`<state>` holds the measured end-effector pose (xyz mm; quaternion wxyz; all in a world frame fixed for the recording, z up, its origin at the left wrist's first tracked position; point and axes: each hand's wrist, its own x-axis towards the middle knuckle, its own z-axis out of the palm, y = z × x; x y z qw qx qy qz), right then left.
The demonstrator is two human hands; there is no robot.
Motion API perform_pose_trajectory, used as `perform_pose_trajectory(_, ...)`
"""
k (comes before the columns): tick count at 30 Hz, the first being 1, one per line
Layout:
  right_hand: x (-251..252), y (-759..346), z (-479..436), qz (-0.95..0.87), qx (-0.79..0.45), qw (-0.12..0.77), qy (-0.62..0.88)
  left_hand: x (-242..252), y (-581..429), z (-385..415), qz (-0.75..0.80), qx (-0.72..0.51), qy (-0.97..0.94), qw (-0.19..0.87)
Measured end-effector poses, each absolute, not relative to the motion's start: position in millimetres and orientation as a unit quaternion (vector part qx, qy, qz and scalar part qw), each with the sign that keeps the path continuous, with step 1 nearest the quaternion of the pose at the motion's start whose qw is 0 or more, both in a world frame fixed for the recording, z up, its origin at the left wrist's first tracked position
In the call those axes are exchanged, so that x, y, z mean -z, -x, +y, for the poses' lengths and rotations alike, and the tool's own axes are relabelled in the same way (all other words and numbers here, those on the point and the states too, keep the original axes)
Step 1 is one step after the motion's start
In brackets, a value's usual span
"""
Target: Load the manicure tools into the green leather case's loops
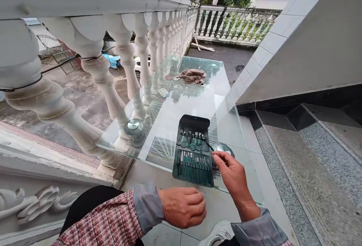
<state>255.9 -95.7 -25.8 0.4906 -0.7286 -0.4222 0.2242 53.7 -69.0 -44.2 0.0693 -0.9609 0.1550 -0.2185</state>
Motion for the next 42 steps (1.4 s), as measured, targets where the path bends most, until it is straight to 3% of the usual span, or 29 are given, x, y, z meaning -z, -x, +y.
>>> perform_pose_trajectory(7, 17, -243, -104, -0.42, -0.316, 0.488, 0.696, 66, -51, -67, 0.133, 0.184, 0.97, 0.084)
perform_pose_trajectory(17, 31, -244, -104, -0.427, -0.332, 0.447, 0.712, 69, -59, -61, 0.148, 0.185, 0.969, 0.069)
perform_pose_trajectory(25, 37, -248, -101, -0.426, -0.334, 0.457, 0.706, 52, -56, -54, 0.026, 0.232, 0.972, -0.033)
perform_pose_trajectory(31, 36, -249, -94, -0.452, -0.3, 0.443, 0.714, 47, -64, -42, -0.117, 0.245, 0.961, -0.043)
perform_pose_trajectory(42, 42, -262, -89, -0.492, -0.199, 0.443, 0.722, 51, -81, -33, -0.128, 0.237, 0.963, -0.018)
